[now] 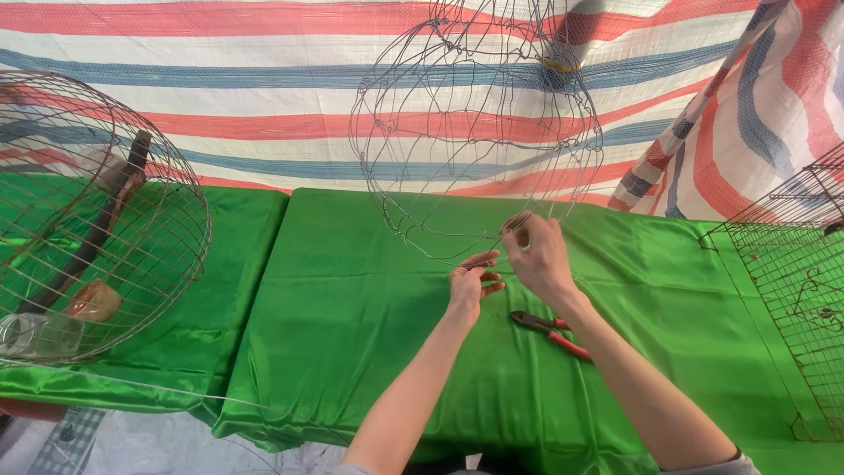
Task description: Securing the joints of a wire cage frame by twisting thin wire around them using hands and pliers.
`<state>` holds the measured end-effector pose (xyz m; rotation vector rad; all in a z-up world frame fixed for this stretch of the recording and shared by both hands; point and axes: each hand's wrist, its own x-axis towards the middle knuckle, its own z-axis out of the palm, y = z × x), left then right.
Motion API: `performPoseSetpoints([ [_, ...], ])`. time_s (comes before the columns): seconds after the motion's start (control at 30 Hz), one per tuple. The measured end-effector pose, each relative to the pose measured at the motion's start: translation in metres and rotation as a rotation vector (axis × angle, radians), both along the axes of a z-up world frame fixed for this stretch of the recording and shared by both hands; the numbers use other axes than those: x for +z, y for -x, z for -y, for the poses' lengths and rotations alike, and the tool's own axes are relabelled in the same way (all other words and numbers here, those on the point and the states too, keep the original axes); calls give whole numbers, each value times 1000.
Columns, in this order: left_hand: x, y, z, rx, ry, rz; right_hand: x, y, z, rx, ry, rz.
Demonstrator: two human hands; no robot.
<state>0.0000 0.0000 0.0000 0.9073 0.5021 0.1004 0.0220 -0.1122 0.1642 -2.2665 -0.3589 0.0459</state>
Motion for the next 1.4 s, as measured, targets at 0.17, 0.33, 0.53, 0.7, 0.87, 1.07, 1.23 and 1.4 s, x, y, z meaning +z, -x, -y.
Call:
performPoseSetpoints([
  [0.17,-11,6,-1,-10,120,85,16,1,3,61,5,6],
  [0.33,-13,9,2,-20,251,116,37,10,-2,40,58,-46],
  [0.53,-5,9,6,53,130,108,48,8,-3,71,74,-41],
  [0.7,-13,8,2,16,-43,168,50,4,-7,56,54,-50],
  [0.87,0,24,-10,-64,-144,237,46,8,-7,54,92,-33],
  [1.07,-15,34,-15,-81,-175,300,12,11,-2,52,136,26],
  [1.23,-38,35,-4,-5,-83,241,-7,34,2,81,167,56],
  [1.4,-52,31,-5,-4,-12,171,-28,35,10,113,144,95],
])
